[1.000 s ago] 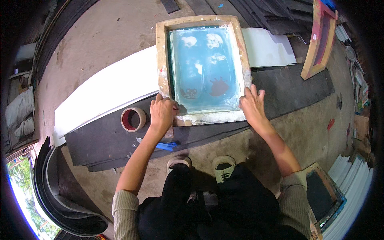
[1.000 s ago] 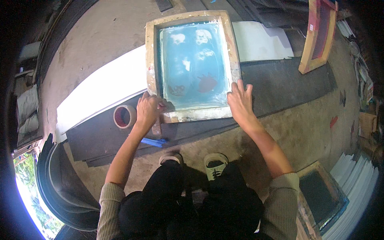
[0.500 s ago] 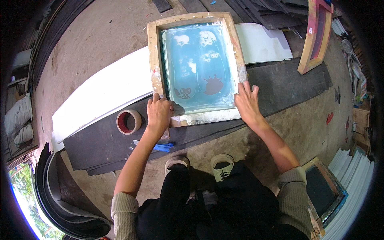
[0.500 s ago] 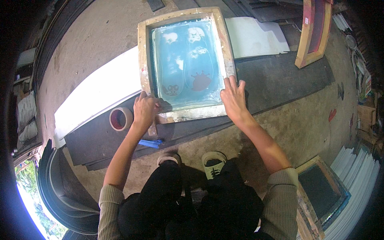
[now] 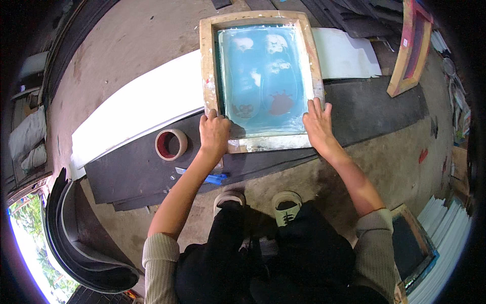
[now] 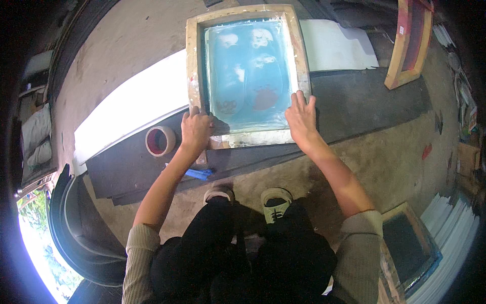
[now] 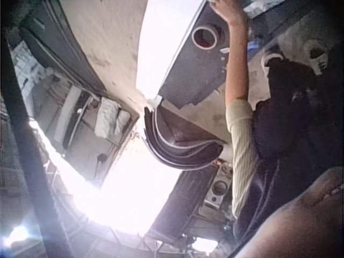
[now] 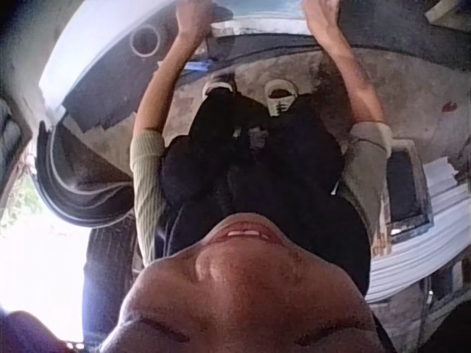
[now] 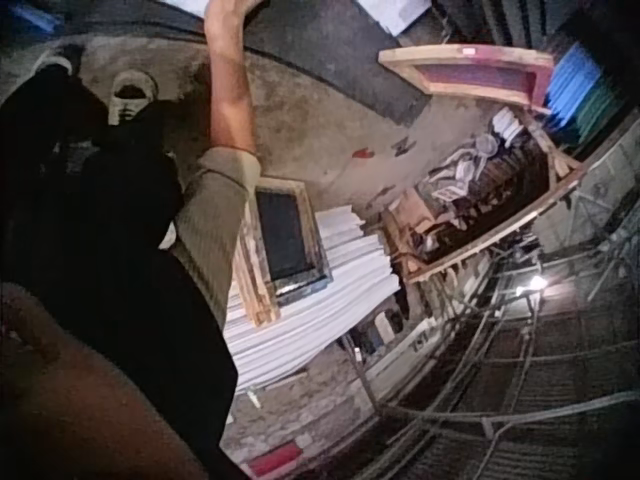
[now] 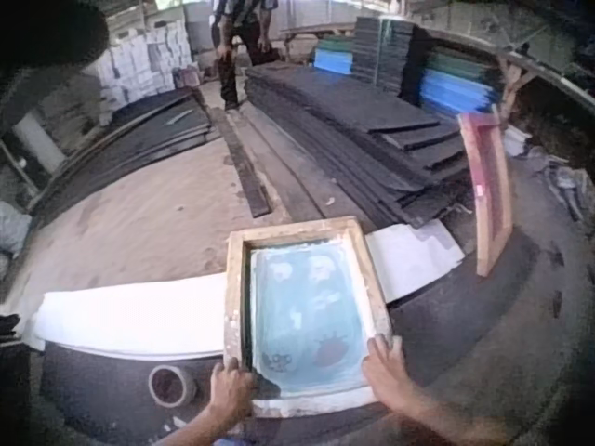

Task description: The person sits on the floor and repeatedly applies masking tape to the edges of a wooden frame with a blue screen. They tear off pieces of tape, press them along the frame edges, and smooth them down by hand.

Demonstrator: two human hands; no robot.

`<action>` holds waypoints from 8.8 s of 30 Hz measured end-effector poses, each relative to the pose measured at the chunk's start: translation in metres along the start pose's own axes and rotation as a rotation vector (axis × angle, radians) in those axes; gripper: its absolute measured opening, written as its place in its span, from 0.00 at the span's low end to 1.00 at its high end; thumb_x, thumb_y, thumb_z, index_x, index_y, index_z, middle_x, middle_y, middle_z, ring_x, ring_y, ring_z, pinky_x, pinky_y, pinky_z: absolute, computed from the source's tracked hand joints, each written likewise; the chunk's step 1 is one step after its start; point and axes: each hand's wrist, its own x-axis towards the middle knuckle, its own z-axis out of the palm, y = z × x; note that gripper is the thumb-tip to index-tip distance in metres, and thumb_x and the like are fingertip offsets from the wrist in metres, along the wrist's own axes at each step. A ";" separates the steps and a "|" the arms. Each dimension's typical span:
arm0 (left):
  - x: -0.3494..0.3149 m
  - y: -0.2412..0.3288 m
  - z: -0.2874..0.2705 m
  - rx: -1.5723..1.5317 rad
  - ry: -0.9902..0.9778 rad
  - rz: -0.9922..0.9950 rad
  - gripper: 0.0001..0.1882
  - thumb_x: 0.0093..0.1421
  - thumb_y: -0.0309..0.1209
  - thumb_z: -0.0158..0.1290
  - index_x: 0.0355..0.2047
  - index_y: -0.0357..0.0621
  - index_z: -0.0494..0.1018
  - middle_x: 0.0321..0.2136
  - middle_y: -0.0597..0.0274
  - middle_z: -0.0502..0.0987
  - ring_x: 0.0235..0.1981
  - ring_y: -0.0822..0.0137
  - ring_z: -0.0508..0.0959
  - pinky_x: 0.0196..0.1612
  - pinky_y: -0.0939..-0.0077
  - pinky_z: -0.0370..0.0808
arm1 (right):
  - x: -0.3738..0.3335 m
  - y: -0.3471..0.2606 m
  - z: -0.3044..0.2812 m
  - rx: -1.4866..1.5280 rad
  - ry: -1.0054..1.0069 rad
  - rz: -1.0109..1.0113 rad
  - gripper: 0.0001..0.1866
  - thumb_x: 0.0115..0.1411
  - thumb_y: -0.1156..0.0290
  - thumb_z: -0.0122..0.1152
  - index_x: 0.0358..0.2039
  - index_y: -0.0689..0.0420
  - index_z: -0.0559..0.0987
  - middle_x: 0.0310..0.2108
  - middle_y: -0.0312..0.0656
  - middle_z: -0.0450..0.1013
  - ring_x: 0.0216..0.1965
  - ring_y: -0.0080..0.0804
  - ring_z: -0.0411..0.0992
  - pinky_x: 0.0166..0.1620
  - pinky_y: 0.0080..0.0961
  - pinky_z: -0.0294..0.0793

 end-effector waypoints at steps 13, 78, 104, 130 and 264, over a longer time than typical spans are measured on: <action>0.005 0.014 -0.003 0.251 -0.140 -0.006 0.03 0.49 0.29 0.54 0.23 0.51 0.78 0.25 0.67 0.78 0.38 0.69 0.71 0.39 0.69 0.61 | 0.001 0.001 0.003 0.043 -0.049 -0.016 0.04 0.41 0.78 0.61 0.22 0.57 0.81 0.37 0.42 0.67 0.48 0.35 0.58 0.47 0.40 0.55; 0.089 0.098 0.023 0.091 0.219 0.932 0.29 0.61 0.32 0.39 0.61 0.80 0.53 0.40 0.69 0.64 0.45 0.70 0.64 0.49 0.66 0.60 | -0.025 0.029 0.075 1.015 0.450 0.466 0.22 0.61 0.61 0.47 0.54 0.55 0.62 0.51 0.46 0.61 0.52 0.44 0.56 0.55 0.44 0.46; -0.027 -0.020 0.018 -0.681 0.366 -0.226 0.28 0.57 0.24 0.44 0.59 0.46 0.57 0.51 0.47 0.57 0.54 0.48 0.58 0.57 0.57 0.54 | 0.015 0.056 0.005 0.183 0.087 -0.972 0.23 0.53 0.73 0.51 0.52 0.45 0.70 0.54 0.24 0.62 0.60 0.24 0.53 0.62 0.36 0.52; -0.026 -0.024 0.036 -0.799 0.428 -0.296 0.24 0.58 0.23 0.40 0.57 0.43 0.58 0.47 0.47 0.61 0.49 0.51 0.61 0.55 0.60 0.58 | 0.094 -0.062 0.022 0.466 0.014 -1.133 0.27 0.56 0.61 0.52 0.57 0.35 0.64 0.60 0.18 0.58 0.65 0.23 0.46 0.65 0.54 0.36; -0.221 0.032 -0.292 -0.619 0.683 0.448 0.31 0.42 0.36 0.65 0.47 0.44 0.69 0.44 0.54 0.70 0.47 0.57 0.72 0.48 0.62 0.72 | -0.149 -0.053 -0.316 0.948 0.633 -0.412 0.30 0.39 0.78 0.67 0.47 0.55 0.73 0.45 0.40 0.68 0.49 0.34 0.64 0.48 0.29 0.70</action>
